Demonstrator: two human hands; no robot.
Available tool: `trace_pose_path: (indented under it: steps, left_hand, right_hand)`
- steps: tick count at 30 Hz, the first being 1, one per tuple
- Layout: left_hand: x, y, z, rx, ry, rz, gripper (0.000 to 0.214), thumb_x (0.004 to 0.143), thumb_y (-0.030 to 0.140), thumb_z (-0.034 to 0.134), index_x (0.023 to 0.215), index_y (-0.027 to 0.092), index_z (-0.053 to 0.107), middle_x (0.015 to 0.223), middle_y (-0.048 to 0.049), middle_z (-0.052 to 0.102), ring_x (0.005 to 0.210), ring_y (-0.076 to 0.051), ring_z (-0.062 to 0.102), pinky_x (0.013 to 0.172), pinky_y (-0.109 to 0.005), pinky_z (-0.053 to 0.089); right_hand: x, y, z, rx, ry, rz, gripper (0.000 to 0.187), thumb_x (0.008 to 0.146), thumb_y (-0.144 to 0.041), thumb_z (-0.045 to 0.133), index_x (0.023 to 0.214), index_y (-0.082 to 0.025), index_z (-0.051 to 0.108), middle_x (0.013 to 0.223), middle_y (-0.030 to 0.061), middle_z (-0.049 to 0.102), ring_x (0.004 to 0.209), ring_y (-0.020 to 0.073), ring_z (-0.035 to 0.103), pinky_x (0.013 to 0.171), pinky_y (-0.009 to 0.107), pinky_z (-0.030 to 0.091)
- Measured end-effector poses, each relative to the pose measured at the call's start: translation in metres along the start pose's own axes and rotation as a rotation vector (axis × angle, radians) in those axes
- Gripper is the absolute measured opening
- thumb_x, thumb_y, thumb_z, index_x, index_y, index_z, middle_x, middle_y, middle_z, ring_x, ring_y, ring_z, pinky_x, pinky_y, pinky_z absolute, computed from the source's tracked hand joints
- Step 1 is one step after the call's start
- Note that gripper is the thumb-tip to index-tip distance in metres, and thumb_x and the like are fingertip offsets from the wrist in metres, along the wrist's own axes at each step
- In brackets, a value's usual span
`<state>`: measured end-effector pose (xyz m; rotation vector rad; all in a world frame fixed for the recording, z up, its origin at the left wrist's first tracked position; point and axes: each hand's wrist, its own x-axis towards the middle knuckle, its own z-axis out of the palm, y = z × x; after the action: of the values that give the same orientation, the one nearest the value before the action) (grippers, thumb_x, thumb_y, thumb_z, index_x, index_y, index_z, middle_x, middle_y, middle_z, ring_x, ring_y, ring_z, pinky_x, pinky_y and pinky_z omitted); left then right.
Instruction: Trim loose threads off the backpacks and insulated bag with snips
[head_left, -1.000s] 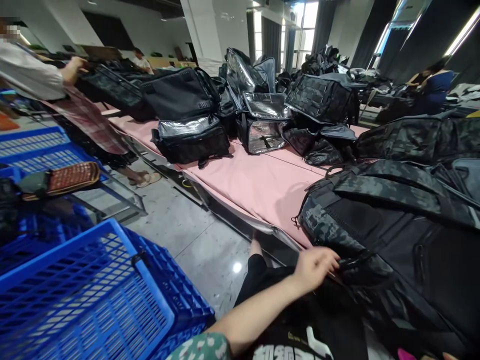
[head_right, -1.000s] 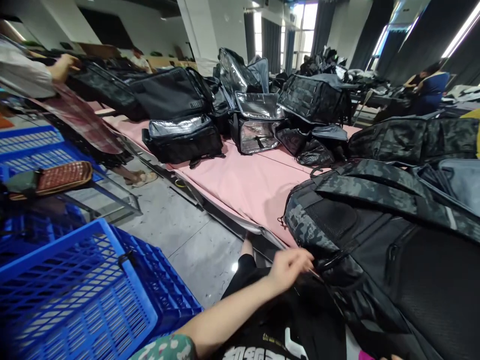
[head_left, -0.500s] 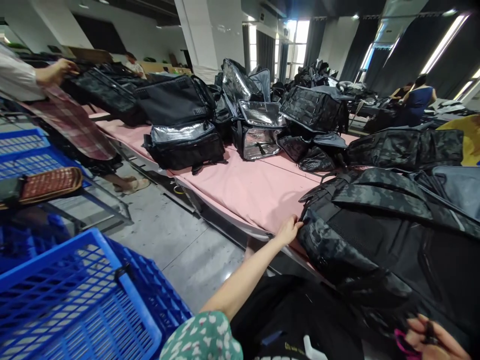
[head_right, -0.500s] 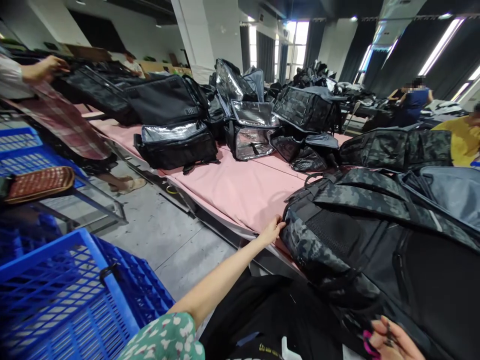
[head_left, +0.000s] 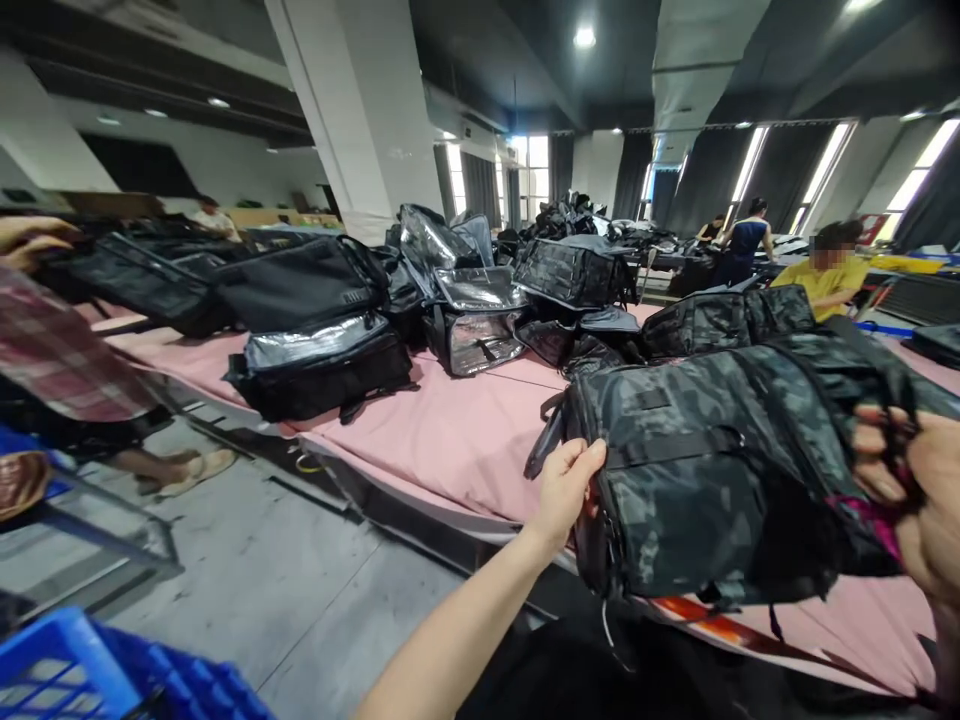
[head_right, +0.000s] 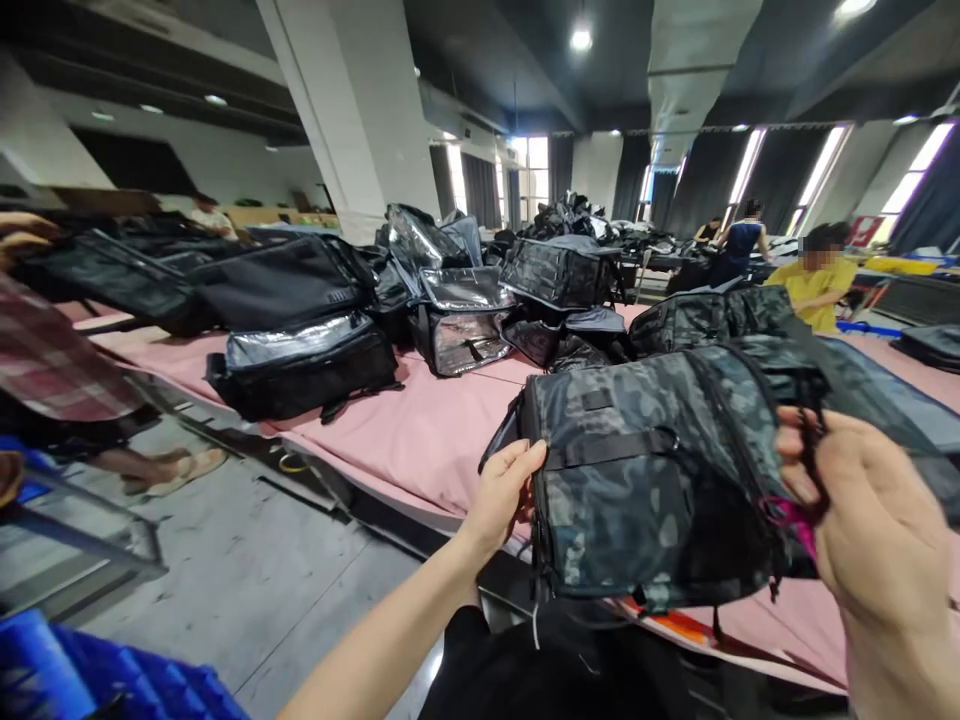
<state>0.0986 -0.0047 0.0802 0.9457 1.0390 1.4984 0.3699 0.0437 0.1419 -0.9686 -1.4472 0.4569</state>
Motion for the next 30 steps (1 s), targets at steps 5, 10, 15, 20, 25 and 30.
trace_pose_path:
  steps: [5, 10, 15, 20, 25, 30]
  left_hand:
    - [0.010, 0.000, -0.016, 0.274, 0.002, 0.057, 0.052, 0.071, 0.065, 0.053, 0.061, 0.018, 0.035, 0.046, 0.0073, 0.037, 0.036, -0.004, 0.033, 0.034, -0.017, 0.023]
    - [0.013, 0.019, -0.021, 0.802, 0.217, 0.461, 0.038, 0.079, 0.046, 0.056, 0.058, 0.016, 0.046, 0.055, 0.0019, 0.048, 0.054, -0.008, 0.044, 0.050, -0.019, 0.034]
    - [0.016, 0.036, -0.013, 0.905, 0.088, 0.808, 0.021, 0.084, 0.026, 0.055, 0.103, 0.019, 0.061, 0.097, -0.0062, 0.063, 0.090, -0.016, 0.056, 0.079, -0.028, 0.045]
    - [0.018, 0.045, 0.000, 1.141, 0.056, 0.827, 0.015, 0.082, 0.032, 0.058, 0.085, 0.021, 0.069, 0.082, -0.0040, 0.064, 0.080, -0.016, 0.057, 0.074, -0.028, 0.045]
    - [0.017, 0.052, 0.011, 1.138, 0.053, 0.733, 0.012, 0.080, 0.018, 0.053, 0.072, 0.017, 0.061, 0.075, -0.0035, 0.059, 0.072, -0.014, 0.053, 0.067, -0.026, 0.041]
    - [0.017, 0.035, 0.003, 0.614, 0.143, 0.544, 0.017, 0.082, 0.027, 0.051, 0.069, 0.016, 0.053, 0.065, -0.0003, 0.053, 0.062, -0.011, 0.050, 0.059, -0.022, 0.039]
  right_hand:
    - [0.009, -0.038, 0.057, -0.104, -0.272, -0.075, 0.036, 0.083, -0.053, 0.052, 0.097, -0.022, 0.062, 0.083, 0.0078, 0.060, 0.064, 0.0150, 0.052, 0.052, 0.029, 0.040]
    - [-0.016, -0.021, 0.104, -0.195, -0.408, -0.238, 0.029, 0.086, -0.044, 0.049, 0.096, -0.020, 0.060, 0.090, 0.0041, 0.065, 0.080, 0.0165, 0.061, 0.072, 0.028, 0.048]
    - [-0.025, -0.007, 0.111, -0.236, -0.335, -0.220, 0.030, 0.087, -0.044, 0.047, 0.096, -0.019, 0.060, 0.088, 0.0037, 0.065, 0.077, 0.0156, 0.061, 0.070, 0.026, 0.048]
    - [-0.030, -0.010, 0.106, -0.251, -0.285, -0.269, 0.028, 0.087, -0.043, 0.048, 0.095, -0.018, 0.059, 0.089, 0.0042, 0.065, 0.079, 0.0157, 0.061, 0.071, 0.026, 0.048]
    - [-0.037, -0.012, 0.105, -0.276, -0.253, -0.368, 0.025, 0.088, -0.038, 0.049, 0.100, -0.019, 0.059, 0.089, 0.0030, 0.066, 0.076, 0.0147, 0.062, 0.069, 0.024, 0.049]
    - [-0.039, -0.011, 0.100, -0.274, -0.241, -0.362, 0.023, 0.088, -0.039, 0.051, 0.100, -0.021, 0.059, 0.076, -0.0004, 0.063, 0.060, 0.0111, 0.057, 0.058, 0.021, 0.046]
